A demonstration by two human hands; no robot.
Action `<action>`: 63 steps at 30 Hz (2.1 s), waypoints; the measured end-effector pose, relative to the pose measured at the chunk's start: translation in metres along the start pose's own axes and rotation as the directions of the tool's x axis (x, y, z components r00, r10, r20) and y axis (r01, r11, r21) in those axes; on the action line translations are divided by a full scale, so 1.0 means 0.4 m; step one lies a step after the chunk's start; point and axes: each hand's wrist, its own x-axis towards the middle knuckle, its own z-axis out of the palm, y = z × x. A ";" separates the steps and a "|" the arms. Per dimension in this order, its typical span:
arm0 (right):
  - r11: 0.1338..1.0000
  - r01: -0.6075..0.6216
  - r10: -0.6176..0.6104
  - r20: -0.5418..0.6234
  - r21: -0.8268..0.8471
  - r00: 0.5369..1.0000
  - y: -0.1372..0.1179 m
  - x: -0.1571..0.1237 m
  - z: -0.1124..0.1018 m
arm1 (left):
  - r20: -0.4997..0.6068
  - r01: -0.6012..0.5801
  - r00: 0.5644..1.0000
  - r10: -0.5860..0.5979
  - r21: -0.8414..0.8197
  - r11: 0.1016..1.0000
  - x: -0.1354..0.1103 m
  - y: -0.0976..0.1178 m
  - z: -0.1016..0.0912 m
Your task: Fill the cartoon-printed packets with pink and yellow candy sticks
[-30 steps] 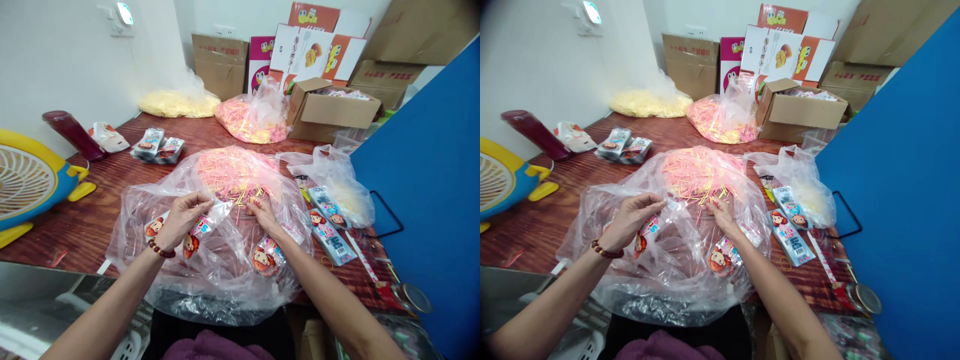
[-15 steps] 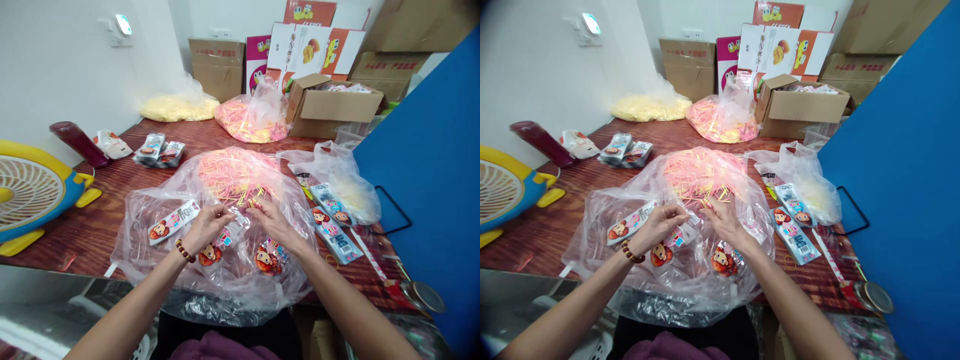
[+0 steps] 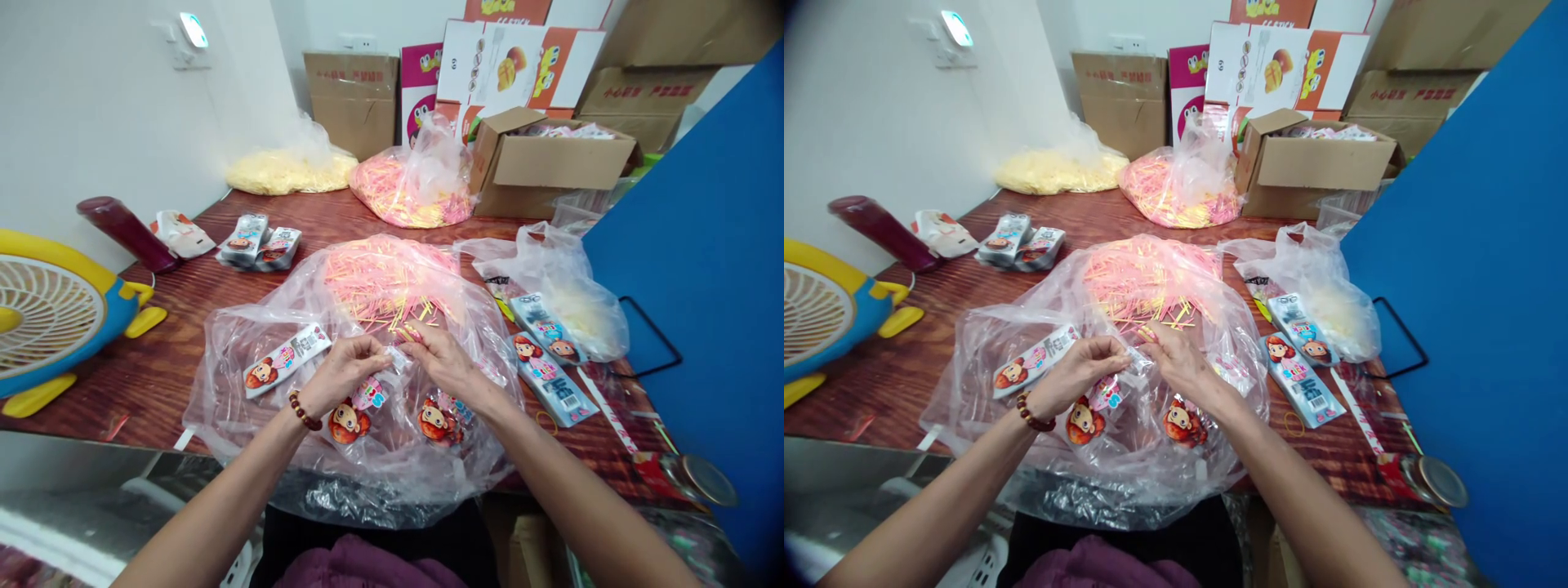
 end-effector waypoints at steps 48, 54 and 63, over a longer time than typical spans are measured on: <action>0.517 0.292 0.253 -0.469 0.804 0.846 -0.118 0.036 0.038 | 0.031 -0.235 0.972 0.233 0.074 0.969 0.016 -0.005 0.024; 0.537 0.285 0.280 -0.487 0.794 0.828 -0.105 0.030 0.036 | 0.024 -0.230 0.973 0.229 0.057 0.972 0.021 -0.007 0.029; 0.525 0.327 0.217 -0.495 0.786 0.841 -0.120 0.026 0.012 | 0.123 -0.329 0.942 0.314 0.138 0.934 0.006 0.016 0.031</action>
